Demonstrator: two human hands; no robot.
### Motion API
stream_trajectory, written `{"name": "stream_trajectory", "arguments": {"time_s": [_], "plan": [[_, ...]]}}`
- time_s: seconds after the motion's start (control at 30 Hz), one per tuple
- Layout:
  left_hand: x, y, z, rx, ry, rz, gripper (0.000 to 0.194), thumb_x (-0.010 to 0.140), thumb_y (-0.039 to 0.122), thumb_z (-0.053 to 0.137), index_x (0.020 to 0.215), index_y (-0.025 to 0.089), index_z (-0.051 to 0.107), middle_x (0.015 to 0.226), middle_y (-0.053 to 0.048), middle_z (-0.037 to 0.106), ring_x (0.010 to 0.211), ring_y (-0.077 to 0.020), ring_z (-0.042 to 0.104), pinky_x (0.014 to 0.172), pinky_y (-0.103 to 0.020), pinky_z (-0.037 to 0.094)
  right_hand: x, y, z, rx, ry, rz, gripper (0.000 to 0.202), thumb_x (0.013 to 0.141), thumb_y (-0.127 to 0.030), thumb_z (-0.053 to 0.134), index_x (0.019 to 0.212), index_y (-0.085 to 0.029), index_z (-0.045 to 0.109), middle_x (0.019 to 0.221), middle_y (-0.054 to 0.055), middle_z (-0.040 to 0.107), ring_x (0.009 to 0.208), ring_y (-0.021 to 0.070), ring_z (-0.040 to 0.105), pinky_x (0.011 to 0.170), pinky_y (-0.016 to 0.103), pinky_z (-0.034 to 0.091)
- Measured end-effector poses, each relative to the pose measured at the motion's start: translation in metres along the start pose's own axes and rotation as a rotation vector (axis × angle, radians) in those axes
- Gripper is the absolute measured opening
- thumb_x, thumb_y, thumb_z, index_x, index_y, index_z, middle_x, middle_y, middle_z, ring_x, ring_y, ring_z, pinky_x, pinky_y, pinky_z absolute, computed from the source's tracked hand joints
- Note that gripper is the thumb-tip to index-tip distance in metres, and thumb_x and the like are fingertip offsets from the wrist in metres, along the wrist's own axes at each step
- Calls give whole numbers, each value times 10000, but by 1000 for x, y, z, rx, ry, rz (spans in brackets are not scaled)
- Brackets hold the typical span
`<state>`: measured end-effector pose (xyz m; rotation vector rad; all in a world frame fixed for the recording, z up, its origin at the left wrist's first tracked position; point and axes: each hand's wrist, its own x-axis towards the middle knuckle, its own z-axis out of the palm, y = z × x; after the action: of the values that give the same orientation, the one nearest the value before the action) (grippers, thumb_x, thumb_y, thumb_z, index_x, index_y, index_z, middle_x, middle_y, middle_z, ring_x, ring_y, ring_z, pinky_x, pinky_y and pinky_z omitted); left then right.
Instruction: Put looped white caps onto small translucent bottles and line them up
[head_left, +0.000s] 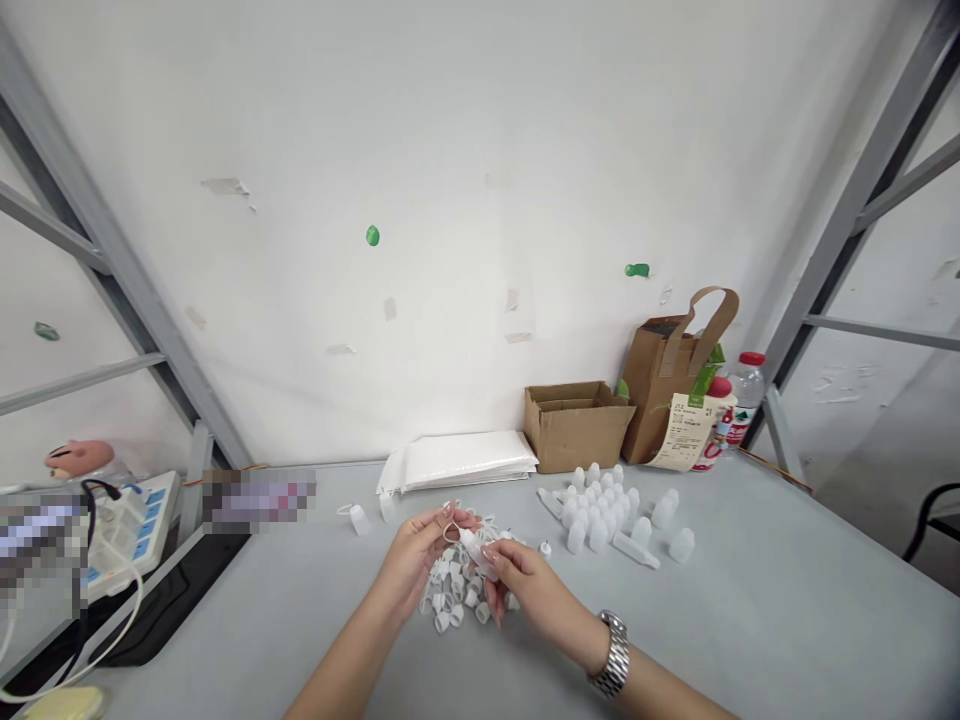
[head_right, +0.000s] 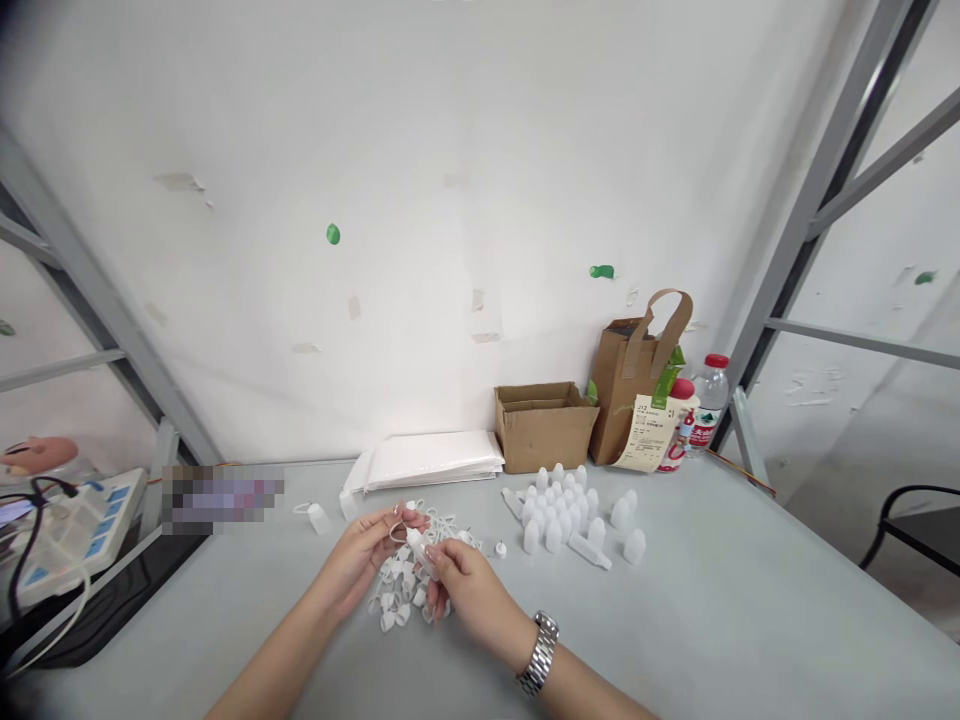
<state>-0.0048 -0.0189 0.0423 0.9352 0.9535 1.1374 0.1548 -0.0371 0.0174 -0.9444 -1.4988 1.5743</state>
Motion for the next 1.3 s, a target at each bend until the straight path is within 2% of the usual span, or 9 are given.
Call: {"name": "stream_trajectory", "arguments": {"time_s": [0.47, 0.63, 0.9, 1.07, 1.3], "plan": [[-2, 1, 3, 39, -6, 30, 285, 685, 406, 637, 726, 129, 692, 815, -96, 707, 822, -209, 611, 795, -293, 413, -2, 1, 4, -33, 43, 11, 405, 792, -584, 418, 749, -185, 472, 533, -44, 518, 455, 106, 488, 496, 246, 396], [-2, -2, 7, 82, 9, 40, 293, 675, 414, 640, 707, 128, 691, 765, -78, 709, 741, -198, 614, 756, -296, 424, 0, 4, 3, -29, 41, 19, 421, 780, -600, 418, 746, -184, 469, 525, -48, 514, 441, 102, 481, 486, 242, 391], [0, 0, 7, -101, 85, -8, 321, 652, 427, 667, 771, 129, 694, 863, -110, 713, 823, -211, 632, 787, -299, 437, -1, -3, 3, -32, 58, -9, 406, 779, -598, 422, 727, -196, 443, 539, -49, 514, 443, 99, 479, 484, 240, 390], [0, -3, 3, 51, 94, 67, 244, 635, 374, 692, 653, 130, 688, 778, -92, 721, 854, -228, 624, 795, -286, 430, 0, 2, 2, -41, 53, -11, 380, 795, -575, 423, 720, -202, 438, 539, -47, 512, 456, 106, 480, 498, 248, 393], [0, -9, 6, 134, 68, 134, 280, 682, 404, 640, 727, 133, 691, 776, -81, 720, 753, -210, 631, 726, -281, 448, -1, 3, 2, -54, 43, -24, 365, 814, -555, 413, 729, -201, 437, 551, -53, 482, 454, 100, 457, 484, 242, 385]]}}
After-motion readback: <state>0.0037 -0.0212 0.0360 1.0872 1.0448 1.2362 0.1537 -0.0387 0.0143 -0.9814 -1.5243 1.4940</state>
